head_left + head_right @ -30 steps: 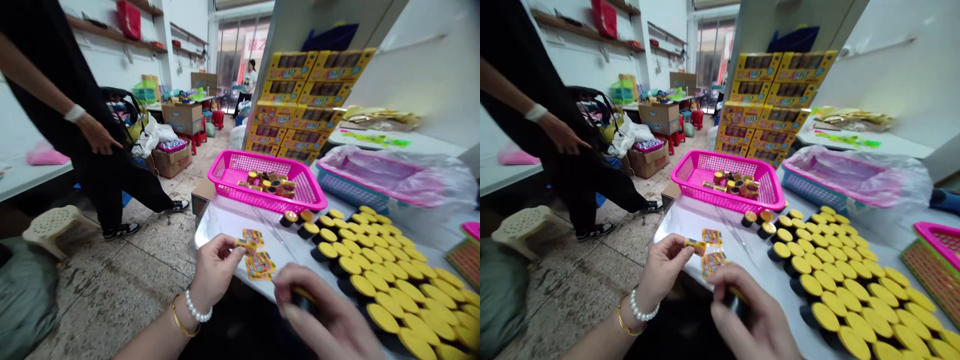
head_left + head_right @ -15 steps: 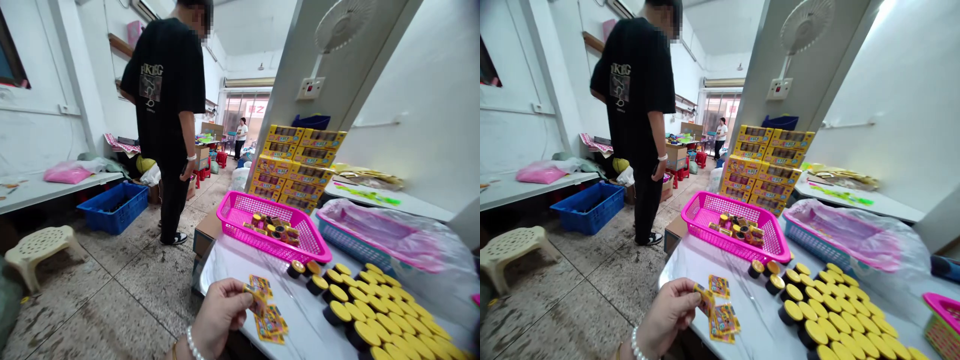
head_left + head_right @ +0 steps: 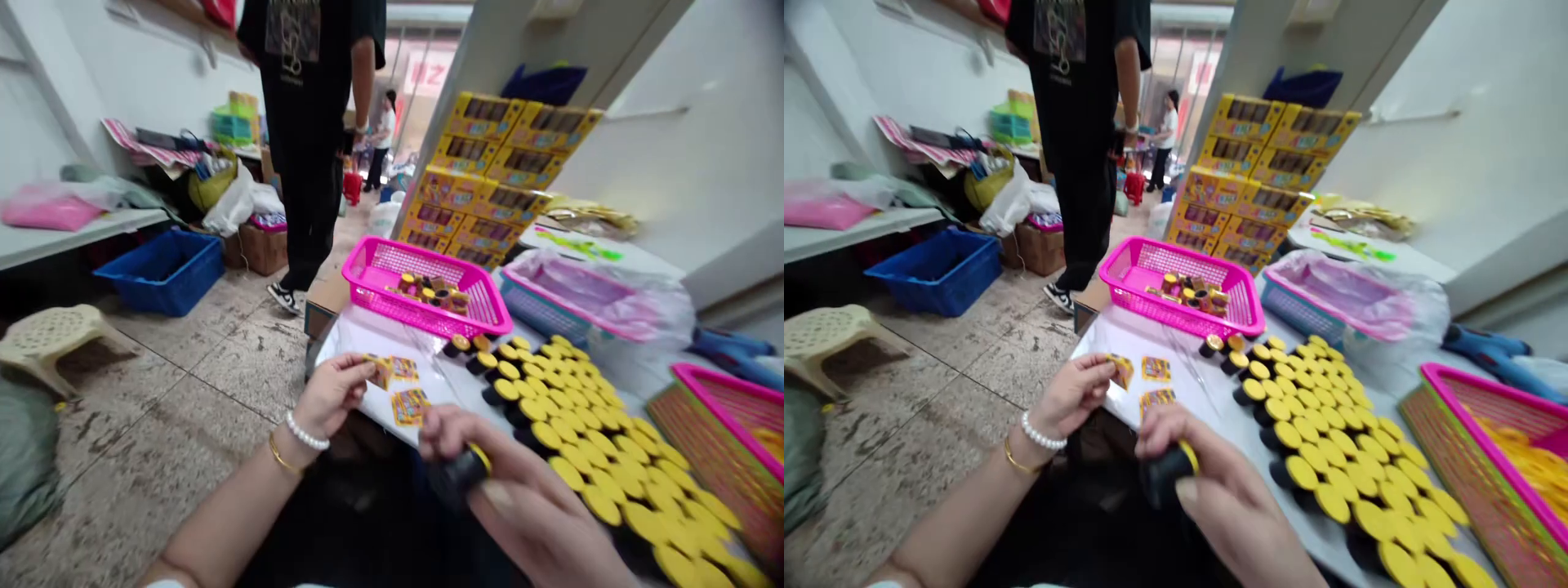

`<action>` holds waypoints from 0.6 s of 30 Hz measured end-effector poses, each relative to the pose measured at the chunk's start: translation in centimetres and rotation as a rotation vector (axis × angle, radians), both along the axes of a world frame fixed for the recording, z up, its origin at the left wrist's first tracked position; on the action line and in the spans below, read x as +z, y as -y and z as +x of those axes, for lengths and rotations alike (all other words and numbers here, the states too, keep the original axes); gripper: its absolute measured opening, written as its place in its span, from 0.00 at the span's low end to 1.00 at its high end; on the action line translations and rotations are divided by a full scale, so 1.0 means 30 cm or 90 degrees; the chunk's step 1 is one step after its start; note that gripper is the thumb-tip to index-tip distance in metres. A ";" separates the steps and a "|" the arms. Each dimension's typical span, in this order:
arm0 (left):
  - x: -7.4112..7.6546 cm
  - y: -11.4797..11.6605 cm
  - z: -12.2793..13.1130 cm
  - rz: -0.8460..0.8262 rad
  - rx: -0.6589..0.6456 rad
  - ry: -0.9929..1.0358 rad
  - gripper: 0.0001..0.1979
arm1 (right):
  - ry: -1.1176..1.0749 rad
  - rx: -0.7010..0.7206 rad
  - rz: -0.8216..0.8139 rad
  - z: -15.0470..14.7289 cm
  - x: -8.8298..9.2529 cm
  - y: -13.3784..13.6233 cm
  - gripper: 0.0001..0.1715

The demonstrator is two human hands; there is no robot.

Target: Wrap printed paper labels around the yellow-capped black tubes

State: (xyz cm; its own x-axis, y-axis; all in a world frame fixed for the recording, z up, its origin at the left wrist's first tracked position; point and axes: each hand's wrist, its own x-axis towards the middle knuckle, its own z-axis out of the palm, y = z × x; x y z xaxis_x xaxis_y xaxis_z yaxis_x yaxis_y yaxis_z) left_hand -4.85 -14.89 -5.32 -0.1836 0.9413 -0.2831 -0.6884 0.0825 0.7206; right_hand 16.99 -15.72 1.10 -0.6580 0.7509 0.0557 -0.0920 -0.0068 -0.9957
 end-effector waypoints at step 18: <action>0.028 -0.136 0.090 0.008 -0.111 0.048 0.21 | 0.076 -0.313 0.266 -0.068 -0.162 -0.243 0.16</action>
State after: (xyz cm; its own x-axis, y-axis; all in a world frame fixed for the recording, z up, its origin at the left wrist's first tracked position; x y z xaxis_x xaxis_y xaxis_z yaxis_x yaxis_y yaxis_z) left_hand -2.14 -10.81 -4.48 0.0036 0.9606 -0.2778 -0.7170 0.1961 0.6689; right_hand 14.94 -8.43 -3.76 -0.2636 0.8969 0.3551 0.1256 0.3969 -0.9092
